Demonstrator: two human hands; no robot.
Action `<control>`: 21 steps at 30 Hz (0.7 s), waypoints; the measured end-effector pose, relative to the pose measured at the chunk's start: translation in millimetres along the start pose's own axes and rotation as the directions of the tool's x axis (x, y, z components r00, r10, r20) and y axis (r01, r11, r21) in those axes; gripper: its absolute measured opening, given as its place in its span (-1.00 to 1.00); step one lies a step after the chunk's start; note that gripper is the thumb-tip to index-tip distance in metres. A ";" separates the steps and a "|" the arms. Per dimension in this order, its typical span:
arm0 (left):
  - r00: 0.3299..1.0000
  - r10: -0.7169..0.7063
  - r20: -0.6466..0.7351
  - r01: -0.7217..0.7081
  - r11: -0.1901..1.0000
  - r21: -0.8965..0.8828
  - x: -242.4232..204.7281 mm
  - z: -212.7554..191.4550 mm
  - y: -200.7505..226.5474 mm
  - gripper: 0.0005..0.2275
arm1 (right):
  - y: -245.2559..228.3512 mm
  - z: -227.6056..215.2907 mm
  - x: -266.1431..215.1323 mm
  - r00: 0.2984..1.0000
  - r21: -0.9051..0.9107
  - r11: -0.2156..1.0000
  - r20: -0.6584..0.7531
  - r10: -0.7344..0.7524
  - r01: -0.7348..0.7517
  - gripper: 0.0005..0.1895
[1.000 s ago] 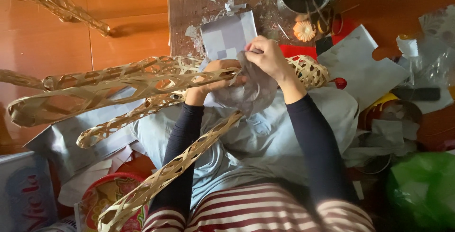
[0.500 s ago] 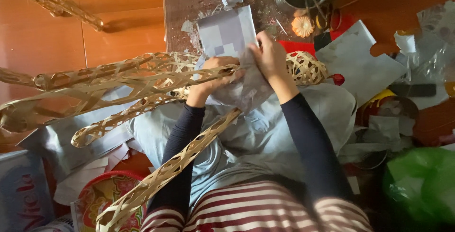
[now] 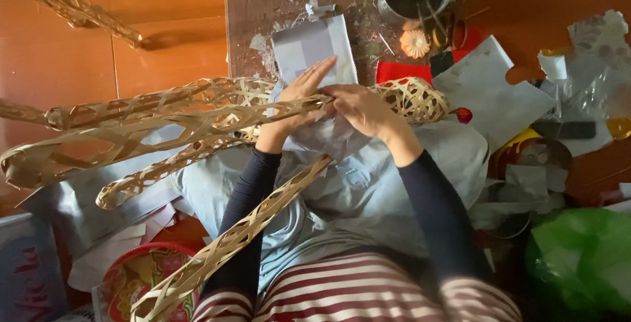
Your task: Applying paper fragments to a bamboo animal frame using glue and a brush to create a decoration.
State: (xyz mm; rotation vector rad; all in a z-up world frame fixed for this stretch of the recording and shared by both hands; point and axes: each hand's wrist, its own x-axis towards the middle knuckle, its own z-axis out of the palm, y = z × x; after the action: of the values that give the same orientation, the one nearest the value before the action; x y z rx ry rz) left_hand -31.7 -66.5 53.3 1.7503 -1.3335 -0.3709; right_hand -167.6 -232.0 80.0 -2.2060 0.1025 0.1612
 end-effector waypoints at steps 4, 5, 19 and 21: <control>0.985 -0.009 0.172 0.007 1.000 0.013 3.6 2.6 -17.1 -0.41 | 73.2 8.4 17.2 0.854 -0.056 0.885 0.240 0.462 -0.463 -0.02; 0.979 -0.017 0.202 0.011 0.999 0.033 5.5 -0.3 -14.1 -0.48 | 63.4 -0.3 20.6 0.945 0.154 0.938 0.161 0.286 -0.310 0.06; 0.950 -0.172 0.263 0.122 0.973 0.195 28.5 -53.6 -20.6 -0.70 | -25.4 77.0 -26.8 0.709 -0.363 0.931 -0.647 -0.280 0.036 -0.32; 0.785 -0.620 0.022 0.620 0.784 -0.021 35.9 -93.5 56.8 -0.66 | -29.8 91.8 -33.3 0.606 -0.316 0.928 -0.704 -0.369 0.198 -0.26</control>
State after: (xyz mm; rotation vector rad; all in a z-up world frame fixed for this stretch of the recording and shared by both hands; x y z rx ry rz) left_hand 10.1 -57.6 160.2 2.1397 -0.7095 -0.7619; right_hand -203.8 -140.0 54.4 -2.3183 0.1954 -1.0034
